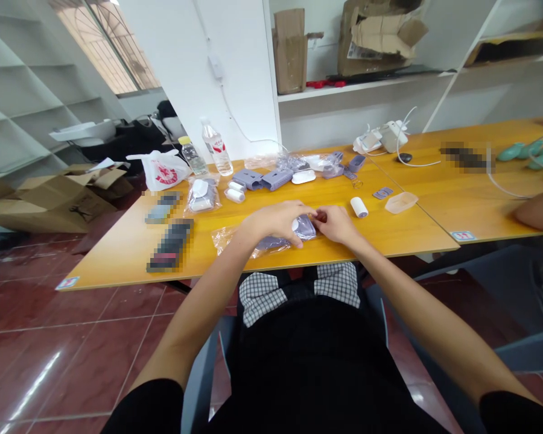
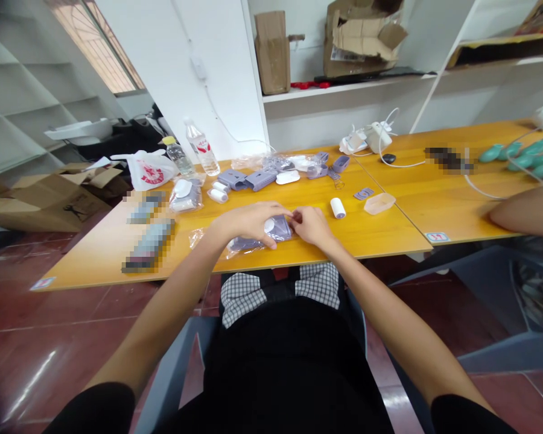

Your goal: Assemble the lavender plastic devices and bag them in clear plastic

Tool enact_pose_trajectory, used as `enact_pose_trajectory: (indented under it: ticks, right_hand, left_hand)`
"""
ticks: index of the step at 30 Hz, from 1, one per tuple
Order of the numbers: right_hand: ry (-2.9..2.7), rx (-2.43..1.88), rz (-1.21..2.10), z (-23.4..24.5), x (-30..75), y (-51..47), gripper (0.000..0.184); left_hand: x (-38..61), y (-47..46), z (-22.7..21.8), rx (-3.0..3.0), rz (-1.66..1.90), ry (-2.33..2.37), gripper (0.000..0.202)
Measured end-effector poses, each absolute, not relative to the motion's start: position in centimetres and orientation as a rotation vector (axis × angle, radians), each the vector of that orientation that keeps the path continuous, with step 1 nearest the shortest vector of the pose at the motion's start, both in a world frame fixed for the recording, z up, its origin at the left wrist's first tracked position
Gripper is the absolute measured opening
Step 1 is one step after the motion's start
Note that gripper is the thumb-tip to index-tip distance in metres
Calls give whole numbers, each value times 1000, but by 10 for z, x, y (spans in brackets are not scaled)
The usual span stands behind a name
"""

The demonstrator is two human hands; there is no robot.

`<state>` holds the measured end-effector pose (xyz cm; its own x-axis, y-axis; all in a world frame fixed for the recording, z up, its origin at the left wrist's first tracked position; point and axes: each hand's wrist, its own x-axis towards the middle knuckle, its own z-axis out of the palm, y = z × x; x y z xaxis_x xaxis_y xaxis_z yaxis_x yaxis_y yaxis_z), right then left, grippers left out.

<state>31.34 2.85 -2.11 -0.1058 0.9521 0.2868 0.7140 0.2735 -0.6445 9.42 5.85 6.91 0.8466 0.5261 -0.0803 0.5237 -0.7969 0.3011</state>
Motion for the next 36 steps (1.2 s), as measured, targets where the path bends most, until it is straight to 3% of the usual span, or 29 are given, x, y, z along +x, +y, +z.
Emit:
enact_pose_trajectory:
  ticks: [9, 13, 14, 17, 19, 24, 36]
  right_hand:
    - [-1766, -1451, 610, -22, 314, 32, 12]
    - [-1628, -1397, 895, -16, 324, 32, 5]
    - [-1587, -1358, 1010, -14, 328, 31, 9]
    - [-1526, -1249, 1255, -8, 338, 28, 52]
    - [-1516, -1231, 1292, -6, 341, 26, 71]
    - [-1600, -1260, 1143, -13, 330, 26, 78]
    - [-1668, -1325, 691, -18, 294, 17, 66]
  left_hand:
    - [69, 63, 59, 2574, 184, 766, 104]
    - [67, 63, 58, 2527, 325, 713, 107]
    - [67, 63, 57, 2524, 361, 690, 106]
    - [68, 61, 52, 2501, 445, 635, 103]
    - [70, 60, 50, 2490, 476, 629, 102]
    - [76, 55, 54, 2583, 437, 645, 102]
    - [105, 47, 58, 2743, 294, 786, 87]
